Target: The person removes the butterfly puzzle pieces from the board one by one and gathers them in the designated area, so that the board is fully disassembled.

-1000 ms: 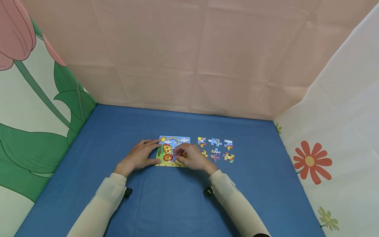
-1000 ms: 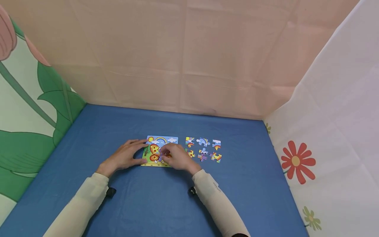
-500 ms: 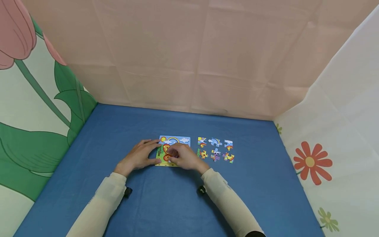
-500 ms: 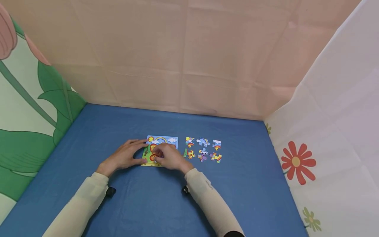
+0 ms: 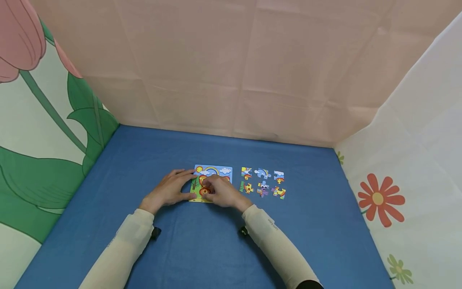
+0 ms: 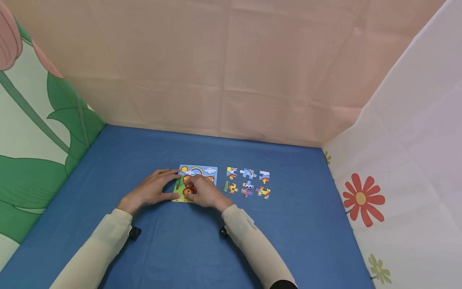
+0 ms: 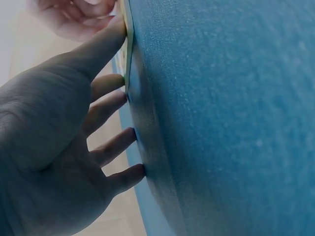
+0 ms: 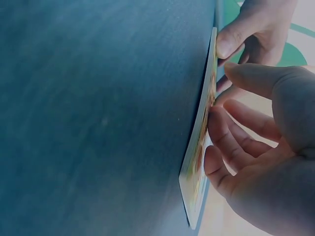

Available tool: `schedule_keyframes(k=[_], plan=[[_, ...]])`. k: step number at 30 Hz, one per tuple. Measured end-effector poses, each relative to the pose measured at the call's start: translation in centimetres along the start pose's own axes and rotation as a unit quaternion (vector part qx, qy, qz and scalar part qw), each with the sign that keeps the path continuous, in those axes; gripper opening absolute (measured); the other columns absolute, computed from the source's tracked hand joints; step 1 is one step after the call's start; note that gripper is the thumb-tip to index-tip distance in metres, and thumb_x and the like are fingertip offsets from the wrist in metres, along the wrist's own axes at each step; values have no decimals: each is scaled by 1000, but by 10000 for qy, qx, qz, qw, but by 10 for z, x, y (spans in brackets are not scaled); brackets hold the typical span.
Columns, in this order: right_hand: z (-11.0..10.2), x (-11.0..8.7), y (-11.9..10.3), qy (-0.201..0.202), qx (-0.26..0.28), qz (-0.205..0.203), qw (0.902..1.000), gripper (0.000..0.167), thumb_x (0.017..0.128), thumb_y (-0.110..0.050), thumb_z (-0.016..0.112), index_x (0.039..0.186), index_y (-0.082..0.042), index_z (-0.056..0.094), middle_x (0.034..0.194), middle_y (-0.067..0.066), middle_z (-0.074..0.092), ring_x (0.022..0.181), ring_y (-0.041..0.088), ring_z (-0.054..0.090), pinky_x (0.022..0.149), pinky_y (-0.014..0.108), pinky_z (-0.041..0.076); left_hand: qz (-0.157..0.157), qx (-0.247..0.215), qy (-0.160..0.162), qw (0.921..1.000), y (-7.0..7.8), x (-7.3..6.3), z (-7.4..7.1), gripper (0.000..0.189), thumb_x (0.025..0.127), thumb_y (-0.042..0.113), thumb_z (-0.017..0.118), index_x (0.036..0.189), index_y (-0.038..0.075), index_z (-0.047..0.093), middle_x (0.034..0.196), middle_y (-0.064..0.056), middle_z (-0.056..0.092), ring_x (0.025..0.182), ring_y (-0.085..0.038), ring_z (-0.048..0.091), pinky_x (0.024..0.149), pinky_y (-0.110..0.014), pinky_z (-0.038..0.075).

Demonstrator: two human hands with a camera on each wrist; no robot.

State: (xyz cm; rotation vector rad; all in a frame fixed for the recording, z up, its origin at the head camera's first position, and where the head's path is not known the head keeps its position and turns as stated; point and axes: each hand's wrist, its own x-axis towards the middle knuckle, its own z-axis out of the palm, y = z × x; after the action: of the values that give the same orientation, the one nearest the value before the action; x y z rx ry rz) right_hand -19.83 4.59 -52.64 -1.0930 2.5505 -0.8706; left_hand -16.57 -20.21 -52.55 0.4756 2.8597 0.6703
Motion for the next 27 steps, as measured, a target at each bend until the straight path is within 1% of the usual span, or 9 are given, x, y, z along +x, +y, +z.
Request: schedule_keyframes(k=[5,8,12,18,21,22,23,25,27], plan=[[2,3,-2,-77,-263,17,9996,40,108,-22,80,141,-3,72,120,11,73,101,18,64,89,35,55,-7,-1,-3,10000,0,-1,0,75,100,43,88,163,10,62,180,-16,47,164,-53,41,130,-78,36],[4,5,-3,-92,-437,25,9990,45,107,-24,81,146,-4,70,122,11,72,102,19,64,89,36,53,1,9,8,10000,-1,-1,0,75,100,43,88,163,11,62,180,-15,47,163,-52,41,130,-78,36],[5,5,-5,-128,-678,94,9976,51,108,-28,80,152,-7,68,129,10,72,104,17,64,90,36,53,-9,3,-5,10000,-1,0,1,75,101,44,88,163,11,62,180,-14,47,164,-52,41,131,-78,36],[5,5,-6,-163,-761,130,9969,56,107,-30,81,156,-8,65,131,10,71,102,17,64,89,36,51,49,17,22,10000,0,0,-1,75,101,45,87,162,9,63,179,-16,48,162,-52,43,130,-77,38],[6,6,-3,-168,-678,34,9976,56,107,-30,81,156,-7,66,132,11,70,103,18,64,90,38,52,68,-9,-3,10000,-1,0,-2,75,100,45,87,162,9,63,179,-16,48,162,-52,43,130,-78,37],[12,8,7,-131,-740,-54,9972,57,108,-34,80,157,-9,65,132,10,70,104,18,64,91,38,53,83,18,-13,10000,-1,0,-2,75,100,46,87,162,9,63,179,-16,48,161,-52,43,129,-78,38],[12,8,8,-137,-751,-98,9970,56,108,-35,80,156,-9,66,132,10,69,104,18,64,90,39,53,77,0,-33,10000,-2,0,-2,76,100,46,87,162,9,63,179,-16,48,161,-52,43,129,-78,38],[19,10,18,-85,-843,-241,9961,53,109,-37,78,155,-12,67,131,9,68,102,16,63,87,38,52,60,-26,-77,9999,-2,1,-3,78,99,48,88,162,10,63,179,-15,48,162,-52,43,129,-79,37],[20,10,18,-103,-845,-261,9960,52,109,-37,78,154,-13,68,131,8,68,101,16,63,87,37,52,63,-19,-120,9999,-2,1,-4,80,98,51,89,162,10,63,180,-15,47,161,-52,42,129,-79,37]])
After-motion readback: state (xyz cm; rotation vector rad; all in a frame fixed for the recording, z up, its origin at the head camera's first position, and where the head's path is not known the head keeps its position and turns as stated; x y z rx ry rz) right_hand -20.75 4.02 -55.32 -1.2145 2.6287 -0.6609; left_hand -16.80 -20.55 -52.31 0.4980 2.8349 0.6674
